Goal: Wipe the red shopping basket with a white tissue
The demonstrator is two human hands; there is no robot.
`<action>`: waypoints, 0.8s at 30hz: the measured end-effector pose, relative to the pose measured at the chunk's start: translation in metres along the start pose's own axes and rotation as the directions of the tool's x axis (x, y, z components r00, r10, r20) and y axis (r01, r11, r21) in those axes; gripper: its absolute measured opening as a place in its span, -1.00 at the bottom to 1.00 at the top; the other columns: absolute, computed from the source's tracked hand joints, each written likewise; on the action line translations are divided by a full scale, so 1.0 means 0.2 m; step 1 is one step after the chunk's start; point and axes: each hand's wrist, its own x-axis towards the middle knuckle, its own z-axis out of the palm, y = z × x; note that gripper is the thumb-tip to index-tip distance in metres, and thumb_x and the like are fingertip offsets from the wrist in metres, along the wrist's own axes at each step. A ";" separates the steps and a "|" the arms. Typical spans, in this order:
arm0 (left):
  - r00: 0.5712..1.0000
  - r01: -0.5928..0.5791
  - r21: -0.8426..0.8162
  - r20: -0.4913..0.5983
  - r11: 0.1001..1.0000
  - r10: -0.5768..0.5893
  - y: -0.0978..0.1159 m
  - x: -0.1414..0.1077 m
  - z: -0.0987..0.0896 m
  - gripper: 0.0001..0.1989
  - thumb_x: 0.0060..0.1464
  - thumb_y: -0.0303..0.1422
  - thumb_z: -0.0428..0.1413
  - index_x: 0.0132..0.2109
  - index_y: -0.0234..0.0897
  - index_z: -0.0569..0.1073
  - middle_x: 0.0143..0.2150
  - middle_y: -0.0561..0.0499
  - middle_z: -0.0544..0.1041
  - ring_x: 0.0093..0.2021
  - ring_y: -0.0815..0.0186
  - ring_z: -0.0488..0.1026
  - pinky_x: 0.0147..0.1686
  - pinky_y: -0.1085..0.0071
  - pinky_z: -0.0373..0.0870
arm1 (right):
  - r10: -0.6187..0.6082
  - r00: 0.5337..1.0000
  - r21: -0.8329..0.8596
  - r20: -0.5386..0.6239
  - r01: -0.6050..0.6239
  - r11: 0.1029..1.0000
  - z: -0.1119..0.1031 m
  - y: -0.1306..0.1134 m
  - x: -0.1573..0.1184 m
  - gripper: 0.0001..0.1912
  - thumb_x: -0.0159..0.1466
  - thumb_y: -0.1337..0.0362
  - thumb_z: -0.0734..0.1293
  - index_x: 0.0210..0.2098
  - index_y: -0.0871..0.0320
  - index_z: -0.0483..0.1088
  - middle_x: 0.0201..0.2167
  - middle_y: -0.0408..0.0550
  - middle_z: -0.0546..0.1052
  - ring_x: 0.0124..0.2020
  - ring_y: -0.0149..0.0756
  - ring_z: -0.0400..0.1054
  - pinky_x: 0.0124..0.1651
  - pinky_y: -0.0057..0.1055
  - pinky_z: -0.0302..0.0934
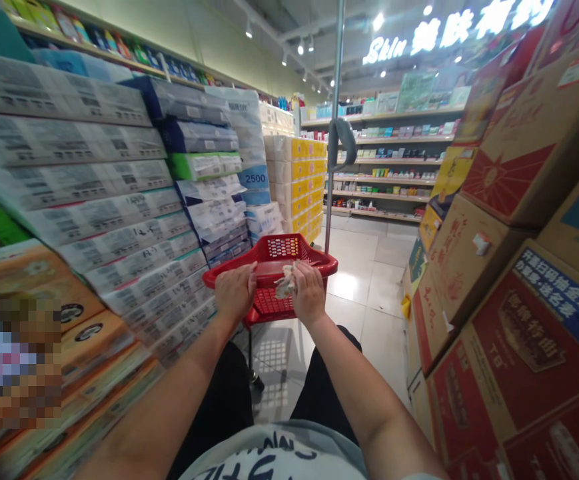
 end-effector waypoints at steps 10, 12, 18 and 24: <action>1.000 -0.003 0.004 -0.008 1.000 0.003 -0.01 0.00 0.00 -0.59 0.32 -0.23 -0.17 0.17 -0.20 0.38 0.06 -0.07 0.53 0.00 0.16 0.44 -0.01 0.16 0.18 | 0.127 0.982 -0.135 0.137 -0.108 0.985 -0.02 0.01 0.09 -0.72 0.34 0.29 0.14 -0.06 0.23 0.39 -0.17 0.09 0.50 -0.10 -0.12 0.35 0.08 -0.16 0.14; 1.000 0.002 -0.003 -0.017 1.000 -0.002 -0.01 0.00 0.01 -0.59 0.31 -0.23 -0.17 0.16 -0.21 0.39 0.05 -0.07 0.53 0.00 0.16 0.44 0.00 0.17 0.18 | 0.075 0.992 -0.116 0.104 -0.063 0.991 -0.01 -0.03 0.03 -0.64 0.35 0.25 0.16 0.09 0.23 0.32 0.04 0.13 0.43 0.11 -0.06 0.23 0.23 -0.06 0.00; 0.999 0.031 -0.014 -0.021 0.999 -0.031 -0.02 0.02 0.01 -0.61 0.31 -0.25 -0.16 0.13 -0.21 0.42 0.03 -0.05 0.55 -0.02 0.16 0.44 0.00 0.18 0.18 | 0.053 0.985 -0.118 0.165 -0.034 0.992 0.04 -0.09 0.04 -0.57 0.35 0.12 0.24 0.15 0.15 0.30 0.13 0.09 0.38 0.15 -0.06 0.21 0.31 -0.01 -0.11; 1.000 0.012 -0.009 -0.024 1.000 -0.013 -0.02 0.01 0.01 -0.61 0.30 -0.26 -0.15 0.15 -0.20 0.40 0.04 -0.04 0.54 -0.01 0.17 0.44 0.00 0.18 0.19 | -0.138 0.987 0.002 0.087 0.138 0.990 0.05 -0.08 -0.02 -0.61 0.36 0.38 0.17 0.15 0.11 0.34 0.19 0.01 0.35 0.30 -0.15 0.07 0.32 -0.13 -0.05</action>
